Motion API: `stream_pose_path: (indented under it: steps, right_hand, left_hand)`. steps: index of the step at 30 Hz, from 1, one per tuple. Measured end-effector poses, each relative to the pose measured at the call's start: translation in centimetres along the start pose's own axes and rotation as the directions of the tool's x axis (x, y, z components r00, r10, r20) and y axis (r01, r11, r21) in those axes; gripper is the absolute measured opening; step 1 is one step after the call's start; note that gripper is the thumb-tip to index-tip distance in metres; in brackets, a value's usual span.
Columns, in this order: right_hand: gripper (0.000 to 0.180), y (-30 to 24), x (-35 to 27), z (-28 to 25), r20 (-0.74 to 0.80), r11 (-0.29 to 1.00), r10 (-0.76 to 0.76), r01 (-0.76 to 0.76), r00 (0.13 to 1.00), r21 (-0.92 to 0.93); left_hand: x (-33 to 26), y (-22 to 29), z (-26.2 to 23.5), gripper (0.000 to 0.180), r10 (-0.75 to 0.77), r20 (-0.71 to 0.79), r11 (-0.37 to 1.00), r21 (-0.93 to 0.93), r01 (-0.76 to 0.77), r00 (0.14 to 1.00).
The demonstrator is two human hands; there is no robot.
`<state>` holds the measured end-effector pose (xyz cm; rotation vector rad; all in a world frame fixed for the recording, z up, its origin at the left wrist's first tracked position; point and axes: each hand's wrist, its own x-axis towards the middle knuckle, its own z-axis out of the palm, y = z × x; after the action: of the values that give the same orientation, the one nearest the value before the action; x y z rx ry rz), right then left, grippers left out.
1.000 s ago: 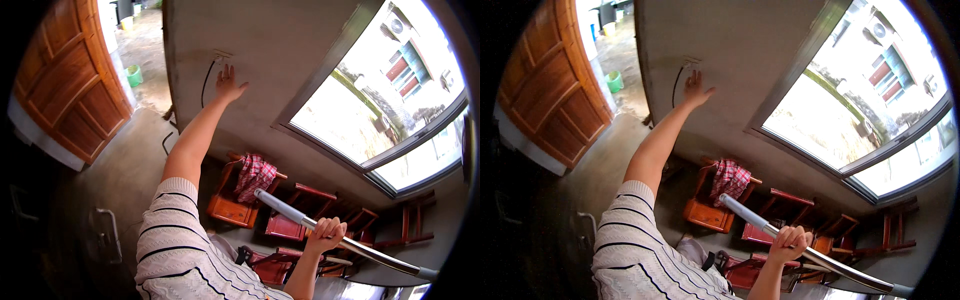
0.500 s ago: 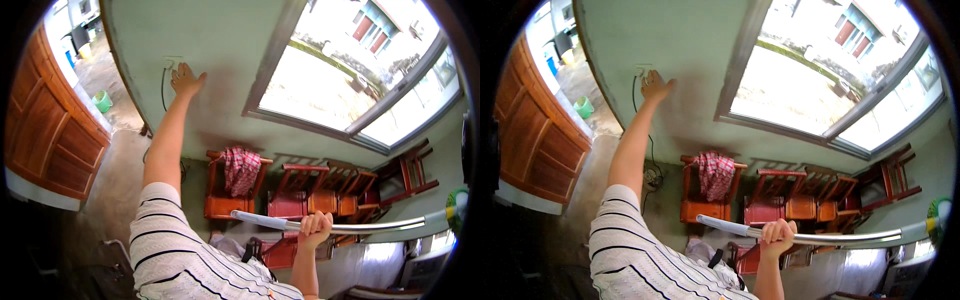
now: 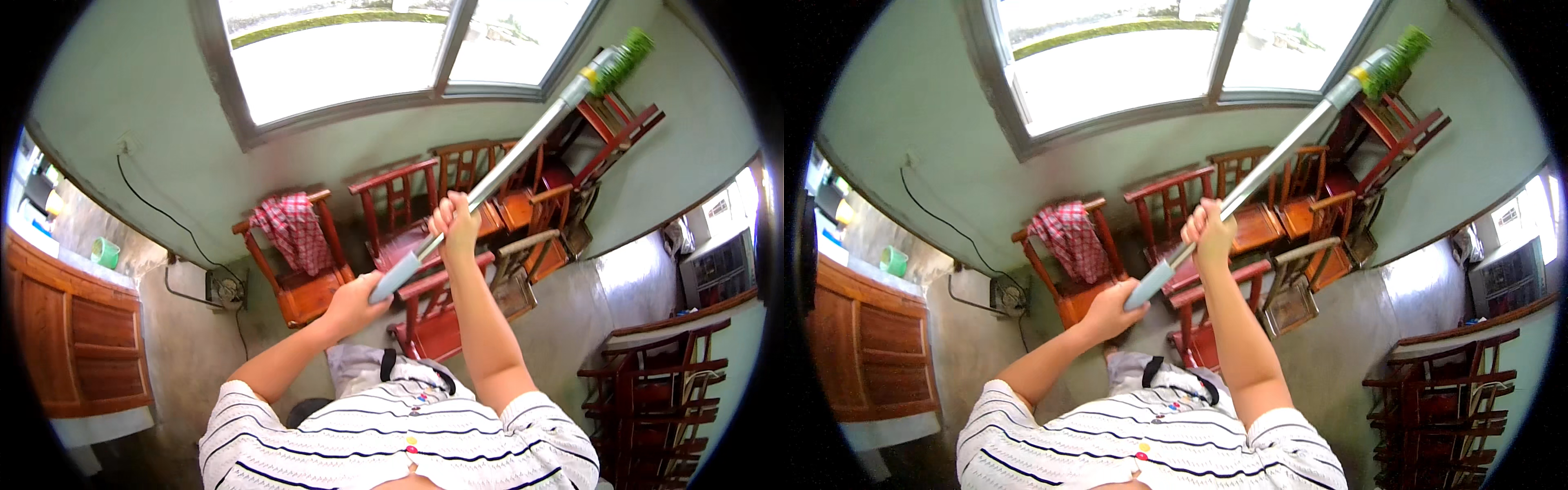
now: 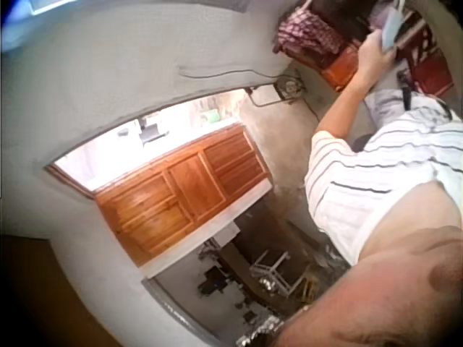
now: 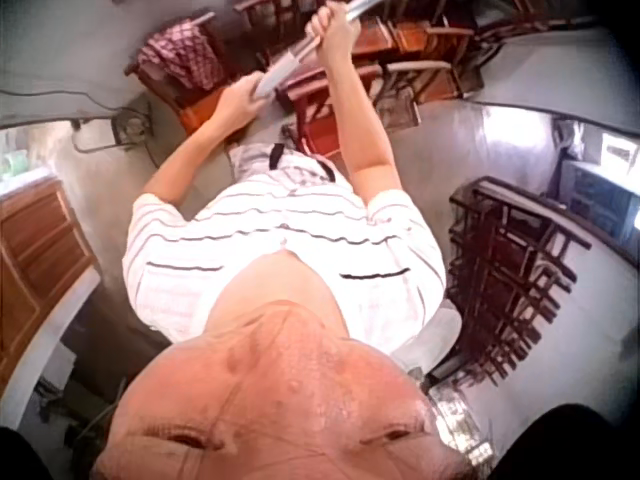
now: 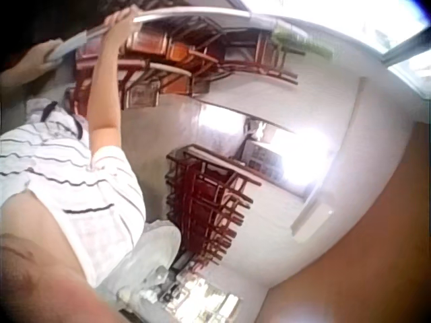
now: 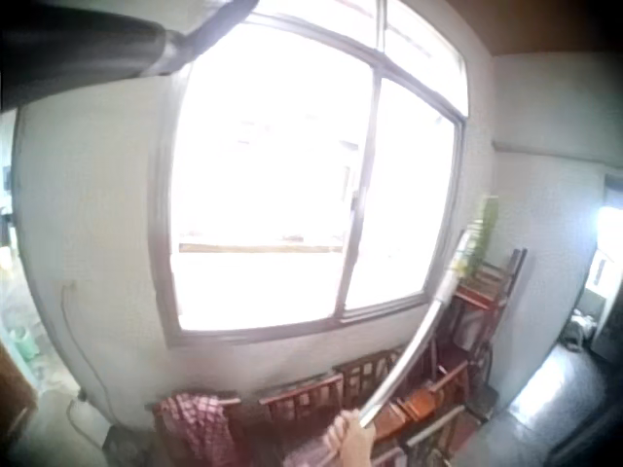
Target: The person uses a long-handled green duster to clean the exterior glass of a sliding door and an interior window. The person moves from an outdoor balcony area into a room with wooden furniture to reach the window, wiping the glass surfaces with vertical and horizontal strokes.
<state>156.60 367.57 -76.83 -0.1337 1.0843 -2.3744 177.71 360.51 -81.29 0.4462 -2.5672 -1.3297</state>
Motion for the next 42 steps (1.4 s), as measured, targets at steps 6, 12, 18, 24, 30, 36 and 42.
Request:
stream_pose_path:
  steps: [6,12,18,24,30,36,42]
  right_hand:
    - [0.029,-8.4,3.4,-9.4,0.003,0.988,0.135,-0.134,0.991,-0.076]
    - [0.024,-10.0,5.4,-14.2,-0.018,0.963,0.244,-0.245,0.97,-0.109]
    - [0.027,-8.5,6.1,-14.7,0.088,0.937,0.344,-0.336,0.935,-0.097]
    - [0.022,-4.6,8.5,-12.5,-0.05,0.916,0.392,-0.395,0.918,-0.065]
    - [0.04,-1.4,12.7,-9.7,-0.084,0.969,0.239,-0.243,0.968,-0.049]
    - [0.041,-1.3,16.1,-11.7,0.215,0.904,0.398,-0.421,0.892,0.076]
    - [0.036,0.6,17.2,-11.2,0.238,0.851,0.484,-0.516,0.842,0.096]
  left_hand:
    - [1.3,11.6,11.1,0.03,-0.14,-0.047,0.939,-0.324,0.117,0.989]
    - [2.7,15.2,17.9,0.021,-0.398,0.071,0.755,-0.541,0.371,0.915]
    - [3.0,12.0,20.5,0.022,-0.303,-0.179,0.893,-0.395,0.214,0.936]
    - [4.3,4.7,18.9,0.025,-0.03,-0.516,0.947,0.259,0.189,0.856]
    - [9.3,-2.2,14.6,0.029,-0.098,-0.395,0.993,0.025,0.117,0.914]
    - [12.5,-5.3,11.5,0.027,-0.399,0.405,0.691,-0.457,0.56,0.823]
    - [11.4,-3.4,12.3,0.021,-0.41,-0.044,0.874,-0.304,0.379,0.911]
